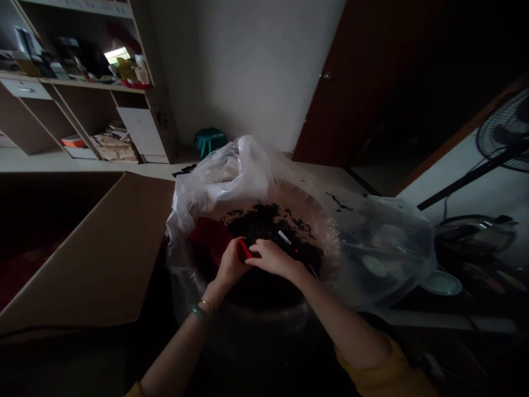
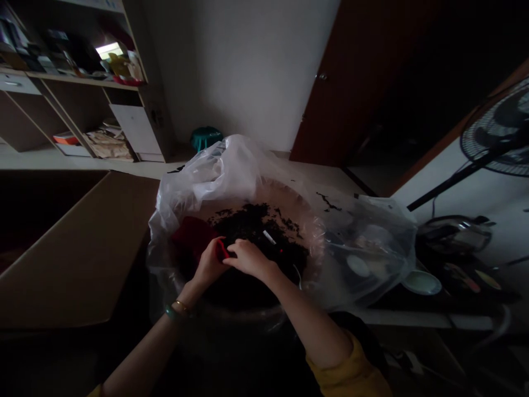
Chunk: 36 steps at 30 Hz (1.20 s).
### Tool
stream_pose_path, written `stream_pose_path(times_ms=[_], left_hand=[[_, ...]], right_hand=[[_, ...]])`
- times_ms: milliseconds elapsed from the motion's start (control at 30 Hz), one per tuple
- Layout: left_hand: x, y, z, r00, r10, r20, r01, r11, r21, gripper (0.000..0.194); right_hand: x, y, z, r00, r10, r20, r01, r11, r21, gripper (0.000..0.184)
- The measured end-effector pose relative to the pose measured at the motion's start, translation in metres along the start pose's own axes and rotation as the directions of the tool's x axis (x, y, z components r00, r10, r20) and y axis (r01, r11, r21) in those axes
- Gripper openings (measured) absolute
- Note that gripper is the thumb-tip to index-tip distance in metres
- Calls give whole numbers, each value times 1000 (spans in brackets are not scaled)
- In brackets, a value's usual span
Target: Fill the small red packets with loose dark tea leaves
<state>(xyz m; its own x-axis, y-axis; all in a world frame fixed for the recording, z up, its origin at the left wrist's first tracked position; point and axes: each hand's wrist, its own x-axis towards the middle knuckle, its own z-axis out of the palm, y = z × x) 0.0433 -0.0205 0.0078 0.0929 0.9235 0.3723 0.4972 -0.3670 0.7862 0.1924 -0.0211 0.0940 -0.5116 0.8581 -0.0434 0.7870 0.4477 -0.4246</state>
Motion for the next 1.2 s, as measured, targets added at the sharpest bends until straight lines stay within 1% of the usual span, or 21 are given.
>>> stream_pose_path(times_ms=[67,133,200,267,333,400,433,467,533,567,600,667,733,767,800,833,900,967,1033,1133,1200], left_hand=[[-2,1,-3,1000,11,30,-10,1000,-14,62],[-4,1,-7,998,26,59,-25,1000,-17,59],[-4,2,-11,998,21,65,-20,1000,-10,53],[-3,3,-14,998,0,56,0,1000,5,48],[-2,2,-16,999,-20,41,20,1000,15,44],[-1,1,-17,999,-27,29,27,1000,3,41],[-1,0,-18,999,-28,24,29,999,-16,40],[-1,-1,-18,999,-29,19,29,999,-41,40],[-1,-4,-17,1000,-27,16,28,996,-90,41],[-1,-5,-17,999,-29,15,31,994,-108,43],[-1,-5,-17,999,-36,20,38,992,-118,47],[-2,-4,-18,998,-61,30,64,992,-112,59],[-4,-2,-20,997,-68,22,69,994,-84,72],[-4,-2,-22,999,-50,13,50,997,-64,76],[-5,-1,-24,1000,-18,3,18,999,-41,76],[-6,-1,-25,1000,20,-5,-20,1000,-17,73],[-6,-2,-30,996,86,-6,-85,996,33,62],[-6,-2,-34,994,111,4,-111,990,83,52],[-4,-1,-37,993,114,28,-116,986,116,48],[-2,5,-43,986,134,102,-146,982,116,54],[-2,10,-46,974,169,152,-187,976,111,57]], right_hand=[[2,0,2,1000,5,29,-5,1000,1,19],[3,0,3,998,16,61,-17,1000,8,25],[3,0,4,999,11,39,-13,998,60,27],[2,2,6,999,-8,-50,18,981,195,25],[3,7,6,991,11,-131,42,919,393,24],[6,17,4,981,86,-171,25,829,559,27],[9,23,2,973,128,-192,13,798,602,28],[13,29,-1,963,158,-217,7,793,609,28],[25,42,-6,947,180,-267,-17,856,517,24],[32,47,-8,948,178,-262,-53,905,421,24],[40,51,-10,954,191,-230,-115,945,307,31],[57,56,-8,954,281,-106,-272,958,89,61],[72,54,-3,915,400,55,-397,916,-57,87],[77,51,0,891,434,132,-422,900,-110,92],[81,48,4,876,441,195,-416,896,-158,92],[83,43,7,873,424,240,-382,901,-205,88],[80,34,10,896,342,285,-263,923,-280,75],[70,26,10,921,244,303,-142,936,-323,64],[56,22,7,931,186,315,-70,936,-345,62],[39,18,4,941,163,298,-38,922,-386,61],[33,15,5,952,148,267,-27,911,-411,54]])
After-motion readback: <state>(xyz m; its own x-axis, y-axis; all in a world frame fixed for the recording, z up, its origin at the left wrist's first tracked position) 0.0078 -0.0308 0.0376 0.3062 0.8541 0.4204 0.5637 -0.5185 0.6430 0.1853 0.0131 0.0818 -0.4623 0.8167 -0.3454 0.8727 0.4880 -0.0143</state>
